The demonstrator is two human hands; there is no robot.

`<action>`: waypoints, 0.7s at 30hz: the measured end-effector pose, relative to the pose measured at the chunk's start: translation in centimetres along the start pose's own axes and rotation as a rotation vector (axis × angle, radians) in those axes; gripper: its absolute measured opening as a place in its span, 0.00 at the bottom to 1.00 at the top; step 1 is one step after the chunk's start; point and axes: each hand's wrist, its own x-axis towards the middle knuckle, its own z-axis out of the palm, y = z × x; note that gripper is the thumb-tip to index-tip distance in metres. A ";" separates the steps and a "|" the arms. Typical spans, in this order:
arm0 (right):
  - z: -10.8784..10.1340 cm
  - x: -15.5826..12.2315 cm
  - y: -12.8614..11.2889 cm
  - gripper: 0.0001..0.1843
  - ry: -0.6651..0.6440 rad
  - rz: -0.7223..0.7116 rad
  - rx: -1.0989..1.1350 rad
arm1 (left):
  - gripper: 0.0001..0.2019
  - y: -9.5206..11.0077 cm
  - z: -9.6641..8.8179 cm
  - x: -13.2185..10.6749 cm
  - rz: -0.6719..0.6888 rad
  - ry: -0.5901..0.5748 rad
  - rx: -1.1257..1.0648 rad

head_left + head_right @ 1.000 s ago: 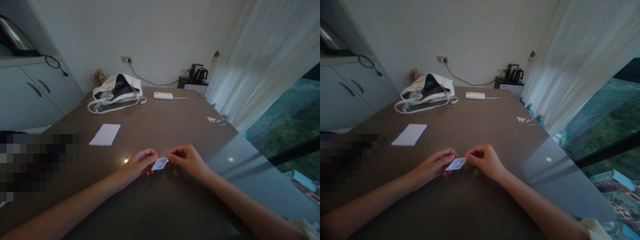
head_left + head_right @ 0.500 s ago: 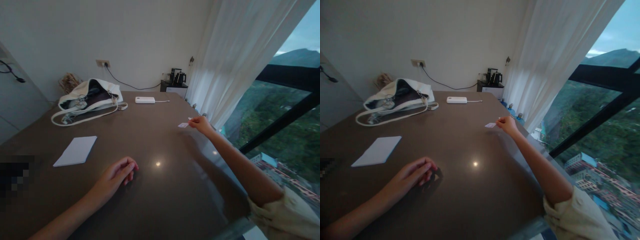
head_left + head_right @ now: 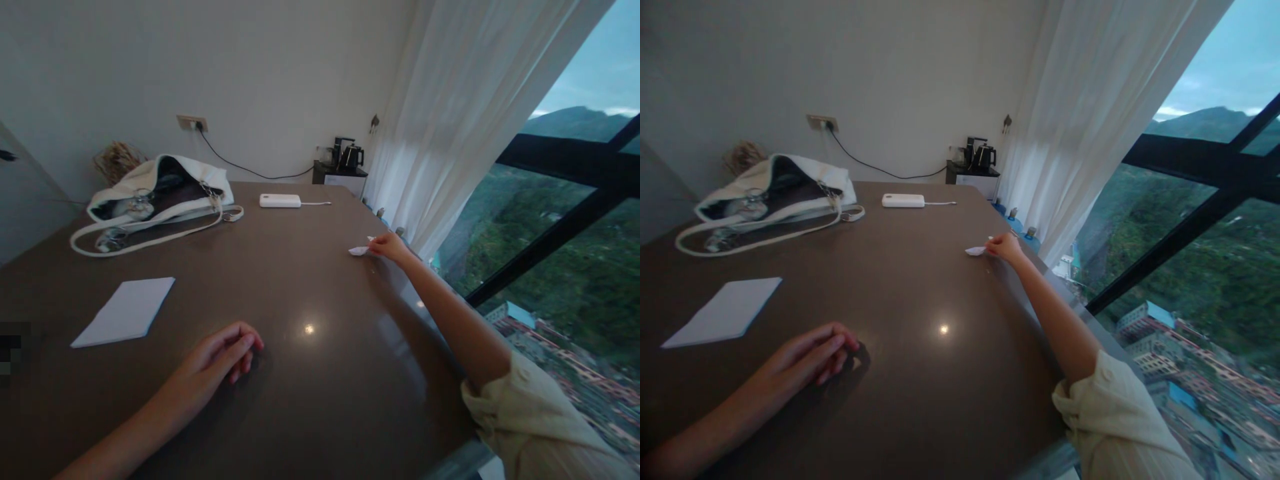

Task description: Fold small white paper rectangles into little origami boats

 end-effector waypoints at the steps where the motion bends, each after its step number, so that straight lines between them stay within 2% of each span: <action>1: 0.0 0.0 0.0 0.17 -0.038 0.026 -0.014 | 0.19 0.0 0.0 0.0 0.000 -0.001 -0.005; 3: 0.0 0.0 -0.2 0.16 -0.110 0.075 -0.038 | 0.18 0.0 0.0 0.0 0.003 -0.006 -0.010; 6: -0.2 -0.4 -0.7 0.17 -0.143 0.103 -0.069 | 0.18 0.0 0.0 0.0 0.007 -0.015 -0.001; 10: -0.6 -1.0 -1.4 0.16 -0.108 0.103 -0.106 | 0.19 -0.2 -0.1 0.0 0.010 -0.018 0.005; 13: -1.1 -1.5 -2.0 0.16 -0.034 0.075 -0.131 | 0.18 -0.5 -0.2 0.1 0.011 -0.027 0.004; 18: -1.2 -3.1 -4.3 0.13 0.173 -0.074 -0.149 | 0.18 -0.2 0.1 -0.1 0.035 -0.013 0.025; 21: -0.1 -5.5 -6.9 0.11 0.171 -0.243 -0.123 | 0.17 0.7 0.3 -0.6 0.071 0.018 0.144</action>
